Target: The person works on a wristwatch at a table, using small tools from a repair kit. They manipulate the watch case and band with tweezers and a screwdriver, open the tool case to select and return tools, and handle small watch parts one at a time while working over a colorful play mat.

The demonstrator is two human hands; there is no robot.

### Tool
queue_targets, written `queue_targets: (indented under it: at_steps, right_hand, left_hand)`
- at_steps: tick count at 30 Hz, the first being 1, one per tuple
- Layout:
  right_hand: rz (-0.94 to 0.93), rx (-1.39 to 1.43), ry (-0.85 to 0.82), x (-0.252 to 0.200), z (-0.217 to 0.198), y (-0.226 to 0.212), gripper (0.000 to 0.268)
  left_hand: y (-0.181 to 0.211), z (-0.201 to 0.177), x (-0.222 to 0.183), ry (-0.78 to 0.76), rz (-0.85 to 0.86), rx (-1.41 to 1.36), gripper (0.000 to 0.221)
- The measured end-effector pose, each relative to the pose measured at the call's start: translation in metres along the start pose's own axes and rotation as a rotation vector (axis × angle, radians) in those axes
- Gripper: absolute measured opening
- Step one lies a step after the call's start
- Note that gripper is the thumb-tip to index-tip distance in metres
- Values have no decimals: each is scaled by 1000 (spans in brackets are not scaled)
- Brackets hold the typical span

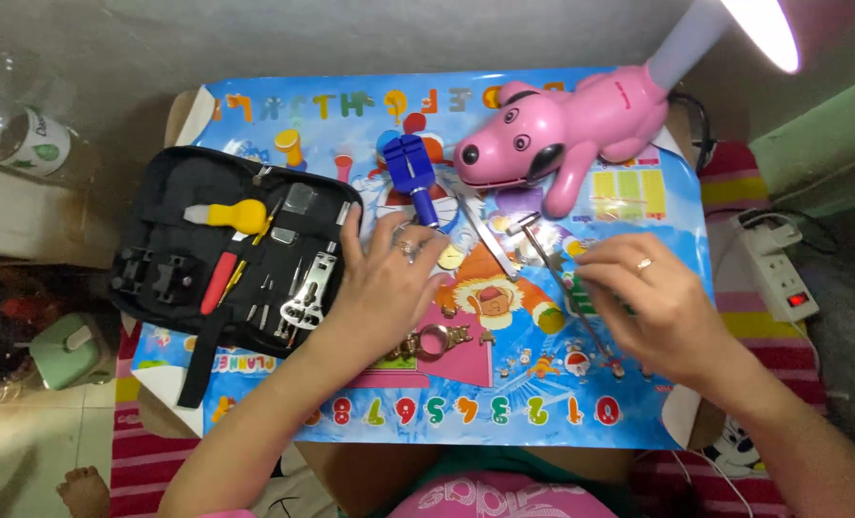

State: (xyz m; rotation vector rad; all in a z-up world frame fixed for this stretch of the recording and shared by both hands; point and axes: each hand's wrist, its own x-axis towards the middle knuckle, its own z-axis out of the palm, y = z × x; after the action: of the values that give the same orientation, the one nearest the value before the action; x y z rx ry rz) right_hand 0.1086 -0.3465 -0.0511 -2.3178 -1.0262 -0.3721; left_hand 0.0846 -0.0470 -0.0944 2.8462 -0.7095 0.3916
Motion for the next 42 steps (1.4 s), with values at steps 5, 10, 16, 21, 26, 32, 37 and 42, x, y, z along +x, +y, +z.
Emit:
queue_targets:
  at_steps: [5,10,16,21,26,32,37,42]
  right_hand:
    - [-175,-178,-82,39,41,-17,25]
    - [-289,-385,48,56,78,22,22]
    - [-182,-548,-47,99,62,40,64]
    - [-137,-327,-15,125,59,44,70]
    - [-90,-245,-25,139,60,46,73]
    - [-68,-165,-91,134,51,51,75]
    - [-115,-86,-129,128,43,45,66]
    - [-120,-49,-175,124,38,51,67]
  left_hand:
    - [-13,18,-13,-21,15,45,34]
    - [-34,10,-19,112,7,-88,23]
    - [-39,-23,-9,371,-205,-440,14]
    - [-48,-29,-9,460,-311,-566,9]
    - [-55,-29,-11,404,-476,-804,10]
    - [-58,-32,-12,401,-437,-569,16]
    - [-62,-19,-14,449,-409,-422,18]
    - [-68,-20,-16,267,-283,-401,37]
